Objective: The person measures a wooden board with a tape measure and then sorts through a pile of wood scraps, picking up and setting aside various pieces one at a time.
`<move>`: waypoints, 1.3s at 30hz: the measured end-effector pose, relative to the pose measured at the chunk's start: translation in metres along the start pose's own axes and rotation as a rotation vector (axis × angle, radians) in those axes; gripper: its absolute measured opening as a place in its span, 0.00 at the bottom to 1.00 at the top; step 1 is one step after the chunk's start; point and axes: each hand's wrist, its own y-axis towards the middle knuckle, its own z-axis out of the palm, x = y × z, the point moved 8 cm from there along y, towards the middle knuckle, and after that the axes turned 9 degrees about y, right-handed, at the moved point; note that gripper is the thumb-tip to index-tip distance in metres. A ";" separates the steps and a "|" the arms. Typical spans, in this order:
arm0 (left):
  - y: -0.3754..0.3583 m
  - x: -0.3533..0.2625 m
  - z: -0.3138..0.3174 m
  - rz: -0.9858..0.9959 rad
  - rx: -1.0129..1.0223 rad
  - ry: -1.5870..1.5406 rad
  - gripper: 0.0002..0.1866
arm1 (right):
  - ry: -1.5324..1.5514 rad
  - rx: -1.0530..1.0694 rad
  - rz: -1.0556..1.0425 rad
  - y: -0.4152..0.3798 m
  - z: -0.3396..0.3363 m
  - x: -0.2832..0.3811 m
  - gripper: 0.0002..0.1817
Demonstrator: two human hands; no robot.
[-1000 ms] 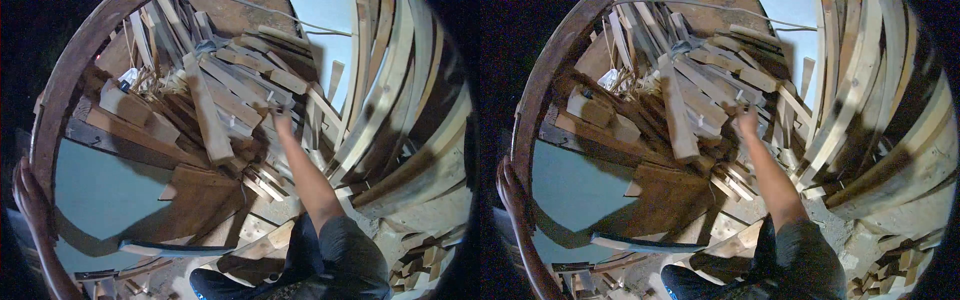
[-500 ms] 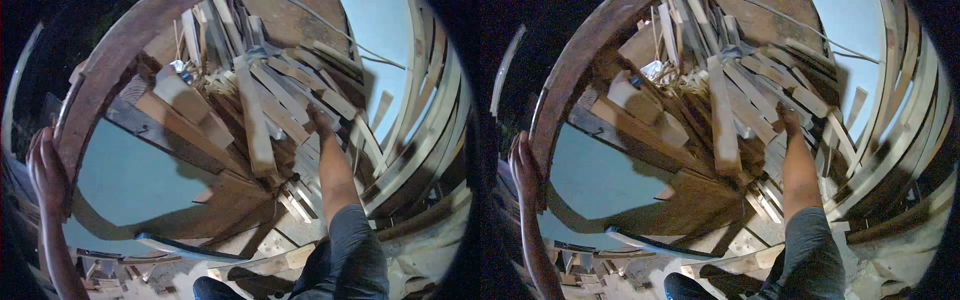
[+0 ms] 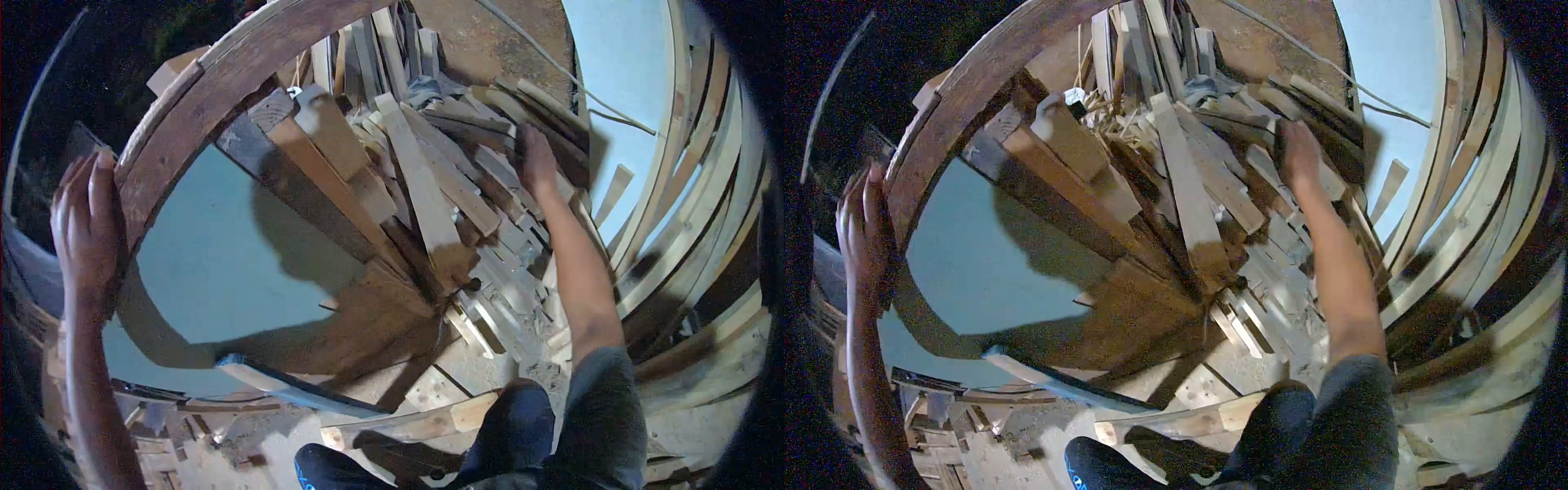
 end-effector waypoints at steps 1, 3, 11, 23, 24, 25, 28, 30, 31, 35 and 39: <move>-0.001 0.000 0.000 0.006 -0.020 0.006 0.19 | -0.064 -0.022 -0.020 -0.022 -0.025 0.006 0.24; -0.003 -0.004 -0.007 0.146 -0.111 0.077 0.19 | -0.076 0.076 0.114 -0.071 -0.070 0.019 0.26; 0.006 -0.004 -0.010 -0.006 -0.076 -0.075 0.16 | -0.187 0.463 0.867 -0.277 -0.149 0.023 0.39; 0.016 0.004 -0.037 -0.303 -0.053 -0.475 0.23 | -0.051 0.590 1.123 -0.337 -0.049 -0.064 0.50; 0.016 0.006 -0.036 -0.309 -0.044 -0.477 0.23 | 0.008 0.549 1.102 -0.333 -0.056 -0.053 0.51; 0.015 0.007 -0.030 -0.317 0.022 -0.495 0.23 | -0.002 0.553 1.096 -0.324 -0.064 -0.046 0.51; 0.013 0.009 -0.029 -0.343 0.058 -0.539 0.24 | -0.084 0.634 1.082 -0.273 -0.100 0.001 0.51; 0.014 0.010 -0.031 -0.341 0.109 -0.531 0.24 | 0.223 0.484 0.984 -0.262 -0.117 -0.003 0.50; 0.010 0.011 -0.031 -0.365 -0.032 -0.531 0.25 | 0.265 0.458 1.034 -0.275 -0.125 -0.021 0.42; 0.011 0.011 -0.028 -0.362 0.085 -0.538 0.20 | 0.457 0.423 0.995 -0.311 -0.206 -0.006 0.30; 0.005 0.018 -0.054 -0.379 -0.074 -0.597 0.27 | 1.202 0.135 1.160 -0.287 -0.307 0.144 0.29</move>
